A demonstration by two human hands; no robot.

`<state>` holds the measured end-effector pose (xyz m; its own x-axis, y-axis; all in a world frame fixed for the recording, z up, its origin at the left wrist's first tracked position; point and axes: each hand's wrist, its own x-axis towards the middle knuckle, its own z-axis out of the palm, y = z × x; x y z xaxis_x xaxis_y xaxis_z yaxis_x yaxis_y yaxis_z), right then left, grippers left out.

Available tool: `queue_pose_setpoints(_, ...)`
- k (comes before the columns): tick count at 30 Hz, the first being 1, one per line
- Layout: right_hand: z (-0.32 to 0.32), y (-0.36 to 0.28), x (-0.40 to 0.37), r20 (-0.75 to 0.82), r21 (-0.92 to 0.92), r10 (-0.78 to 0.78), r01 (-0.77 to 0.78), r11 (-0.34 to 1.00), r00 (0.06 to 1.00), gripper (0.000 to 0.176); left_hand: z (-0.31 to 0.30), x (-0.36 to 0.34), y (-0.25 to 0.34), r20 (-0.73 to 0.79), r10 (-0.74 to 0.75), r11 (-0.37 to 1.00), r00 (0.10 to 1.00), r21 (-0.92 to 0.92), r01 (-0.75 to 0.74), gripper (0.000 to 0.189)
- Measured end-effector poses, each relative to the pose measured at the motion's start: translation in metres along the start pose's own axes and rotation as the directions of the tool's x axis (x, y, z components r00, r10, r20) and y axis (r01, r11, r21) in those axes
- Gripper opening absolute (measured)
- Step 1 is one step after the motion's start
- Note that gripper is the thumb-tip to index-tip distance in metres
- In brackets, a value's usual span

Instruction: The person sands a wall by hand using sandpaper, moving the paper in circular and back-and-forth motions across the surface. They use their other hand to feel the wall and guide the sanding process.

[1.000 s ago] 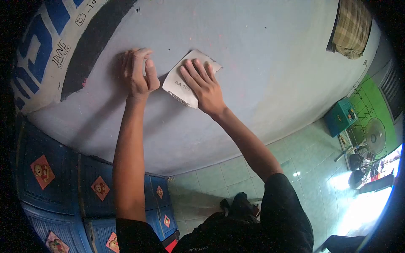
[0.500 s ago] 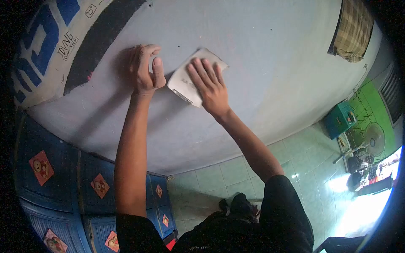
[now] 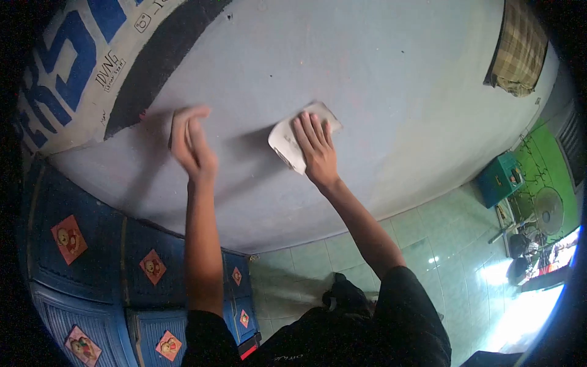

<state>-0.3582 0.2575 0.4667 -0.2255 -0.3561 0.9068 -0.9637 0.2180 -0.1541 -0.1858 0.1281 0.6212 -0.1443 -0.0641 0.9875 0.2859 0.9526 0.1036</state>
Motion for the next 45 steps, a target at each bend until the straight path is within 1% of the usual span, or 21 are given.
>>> queue_pose_setpoints(2,0.002,-0.002,0.004,0.005,0.026,0.000,0.000,1.000,1.000,0.059,-0.025,-0.025,0.003,-0.053,-0.058,0.983,0.997,0.173,0.067,0.017)
queue_pose_setpoints(4,-0.006,-0.018,0.028,0.050,0.036,0.058,-0.060,0.998,0.997,0.059,-0.049,-0.060,-0.001,-0.098,-0.193,0.902,0.976,0.374,0.216,0.022)
queue_pose_setpoints(5,-0.010,-0.026,0.046,0.035,0.068,0.058,-0.061,0.996,0.998,0.057,-0.053,-0.075,-0.001,-0.092,-0.188,0.902,0.978,0.377,0.209,0.022)
queue_pose_setpoints(7,-0.005,-0.034,0.060,-0.036,0.058,0.054,-0.052,0.997,0.998,0.056,-0.063,-0.101,-0.001,-0.262,-0.389,0.822,0.883,0.332,0.462,0.035)
queue_pose_setpoints(8,-0.001,-0.035,0.060,-0.052,0.061,0.067,-0.064,0.996,0.996,0.056,-0.067,-0.109,0.001,-0.261,-0.393,0.820,0.882,0.334,0.465,0.035)
queue_pose_setpoints(10,-0.001,-0.040,0.049,-0.058,0.119,0.130,-0.122,0.985,0.990,0.058,-0.071,-0.122,0.005,-0.442,-0.556,0.750,0.704,0.097,0.654,0.047)
queue_pose_setpoints(11,0.010,-0.035,0.033,-0.041,0.087,0.149,-0.145,0.986,0.988,0.059,-0.074,-0.133,0.002,-0.468,-0.613,0.702,0.637,0.047,0.711,0.055)
queue_pose_setpoints(12,0.017,-0.036,0.017,-0.031,0.109,0.161,-0.157,0.982,0.986,0.060,-0.072,-0.144,-0.001,-0.461,-0.619,0.703,0.636,0.035,0.710,0.055)
queue_pose_setpoints(14,0.020,-0.039,-0.004,0.007,0.143,0.214,-0.213,0.966,0.977,0.061,-0.061,-0.166,-0.006,-0.478,-0.689,0.648,0.545,-0.072,0.758,0.060)
queue_pose_setpoints(16,0.017,-0.041,-0.005,0.017,0.115,0.197,-0.198,0.973,0.980,0.058,-0.055,-0.180,-0.012,-0.375,-0.729,0.644,0.572,-0.096,0.759,0.064)
queue_pose_setpoints(18,0.016,-0.046,0.013,-0.005,0.091,0.235,-0.233,0.968,0.972,0.058,-0.058,-0.196,-0.017,-0.285,-0.710,0.635,0.644,0.135,0.760,0.063)
queue_pose_setpoints(20,0.007,-0.054,0.047,-0.076,0.068,0.248,-0.243,0.968,0.966,0.056,-0.069,-0.208,-0.029,-0.267,-0.715,0.631,0.647,0.152,0.760,0.066)
queue_pose_setpoints(22,0.006,-0.058,0.064,-0.158,0.070,0.260,-0.252,0.965,0.953,0.049,-0.079,-0.214,-0.038,-0.213,-0.701,0.611,0.680,0.312,0.728,0.066)
queue_pose_setpoints(27,0.041,-0.060,0.006,-0.211,0.043,0.321,-0.320,0.947,0.923,0.043,-0.082,-0.220,-0.042,-0.108,-0.757,0.616,0.645,0.213,0.758,0.073)
queue_pose_setpoints(29,0.047,-0.054,-0.002,-0.222,0.040,0.331,-0.331,0.943,0.917,0.042,-0.084,-0.222,-0.046,-0.053,-0.747,0.609,0.662,0.342,0.715,0.078)
queue_pose_setpoints(33,0.016,-0.063,0.061,-0.255,0.067,0.340,-0.335,0.940,0.905,0.041,-0.081,-0.215,-0.046,-0.044,-0.723,0.623,0.689,0.390,0.679,0.079)
queue_pose_setpoints(36,0.021,-0.059,0.048,-0.243,0.082,0.317,-0.306,0.949,0.917,0.043,-0.085,-0.216,-0.045,-0.033,-0.731,0.621,0.682,0.381,0.685,0.080)
queue_pose_setpoints(38,0.044,-0.060,-0.001,-0.167,0.123,0.322,-0.305,0.944,0.932,0.046,-0.086,-0.221,-0.044,-0.044,-0.754,0.617,0.655,0.292,0.730,0.080)
queue_pose_setpoints(41,0.066,-0.064,-0.041,-0.095,0.073,0.334,-0.329,0.942,0.938,0.053,-0.086,-0.216,-0.040,-0.038,-0.777,0.580,0.629,0.345,0.738,0.081)
queue_pose_setpoints(42,0.065,-0.064,-0.032,-0.093,0.079,0.338,-0.331,0.940,0.937,0.053,-0.086,-0.214,-0.040,-0.039,-0.776,0.579,0.629,0.351,0.736,0.081)
queue_pose_setpoints(45,0.041,-0.068,0.030,-0.152,0.077,0.291,-0.282,0.956,0.944,0.070,-0.085,-0.217,-0.040,-0.027,-0.763,0.602,0.645,0.334,0.725,0.081)
